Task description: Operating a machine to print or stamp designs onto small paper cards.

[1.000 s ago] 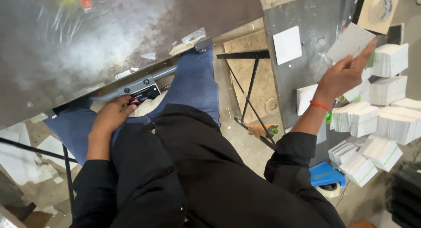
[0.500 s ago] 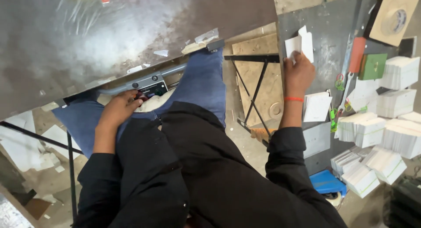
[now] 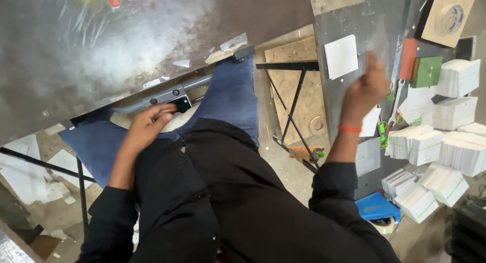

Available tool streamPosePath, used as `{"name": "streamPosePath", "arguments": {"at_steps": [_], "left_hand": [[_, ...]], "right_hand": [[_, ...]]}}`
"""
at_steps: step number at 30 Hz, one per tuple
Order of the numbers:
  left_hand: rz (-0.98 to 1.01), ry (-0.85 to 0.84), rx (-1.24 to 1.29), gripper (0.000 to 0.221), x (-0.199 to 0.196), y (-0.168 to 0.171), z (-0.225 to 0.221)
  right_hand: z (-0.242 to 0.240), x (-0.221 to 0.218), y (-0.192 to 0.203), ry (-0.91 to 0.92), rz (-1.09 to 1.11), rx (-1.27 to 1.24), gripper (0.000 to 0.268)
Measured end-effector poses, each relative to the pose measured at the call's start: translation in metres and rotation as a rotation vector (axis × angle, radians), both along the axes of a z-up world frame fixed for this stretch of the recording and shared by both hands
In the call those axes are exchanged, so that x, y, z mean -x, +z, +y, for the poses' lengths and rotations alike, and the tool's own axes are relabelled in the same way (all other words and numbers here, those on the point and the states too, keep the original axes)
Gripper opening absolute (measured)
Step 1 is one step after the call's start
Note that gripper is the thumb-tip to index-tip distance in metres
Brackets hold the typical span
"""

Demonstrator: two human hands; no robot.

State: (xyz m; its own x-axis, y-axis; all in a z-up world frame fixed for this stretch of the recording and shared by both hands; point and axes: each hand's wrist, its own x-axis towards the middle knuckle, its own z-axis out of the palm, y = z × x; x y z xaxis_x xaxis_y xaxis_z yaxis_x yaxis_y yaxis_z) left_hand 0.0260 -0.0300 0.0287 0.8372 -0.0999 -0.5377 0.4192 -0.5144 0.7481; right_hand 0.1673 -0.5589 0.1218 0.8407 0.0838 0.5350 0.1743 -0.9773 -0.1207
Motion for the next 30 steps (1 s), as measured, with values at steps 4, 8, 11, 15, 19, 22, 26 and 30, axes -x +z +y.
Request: {"name": "streamPosePath", "arguments": {"at_steps": [4, 8, 11, 15, 19, 22, 26, 30], "left_hand": [[0.021, 0.176, 1.013, 0.06, -0.033, 0.038, -0.054], [0.145, 0.261, 1.119, 0.051, -0.047, 0.02, -0.091], [0.068, 0.367, 0.846, 0.04, -0.032, -0.004, -0.082], [0.083, 0.567, 0.747, 0.031, -0.005, -0.001, -0.063], [0.044, 0.728, 0.866, 0.032, -0.007, 0.004, -0.053], [0.057, 0.82, 0.867, 0.031, -0.004, 0.002, -0.048], [0.031, 0.815, 0.853, 0.03, -0.002, 0.0, -0.047], [0.029, 0.784, 0.842, 0.033, -0.004, 0.003, -0.047]], "right_hand": [[0.101, 0.036, 0.012, 0.259, 0.297, 0.05, 0.014], [0.188, 0.056, 0.034, 0.903, 0.361, -0.197, 0.008], [0.174, 0.049, 0.033, 0.986, 0.519, -0.304, 0.023], [0.08, 0.012, -0.009, 0.255, 0.395, -0.504, 0.021], [-0.012, -0.019, -0.033, 0.091, 0.206, -0.078, 0.059], [-0.031, -0.018, -0.04, -0.1, 0.523, -0.169, 0.07], [-0.027, -0.014, -0.046, -0.274, 0.621, -0.17, 0.067], [-0.022, -0.006, -0.05, -0.313, 0.5, -0.097, 0.073]]}}
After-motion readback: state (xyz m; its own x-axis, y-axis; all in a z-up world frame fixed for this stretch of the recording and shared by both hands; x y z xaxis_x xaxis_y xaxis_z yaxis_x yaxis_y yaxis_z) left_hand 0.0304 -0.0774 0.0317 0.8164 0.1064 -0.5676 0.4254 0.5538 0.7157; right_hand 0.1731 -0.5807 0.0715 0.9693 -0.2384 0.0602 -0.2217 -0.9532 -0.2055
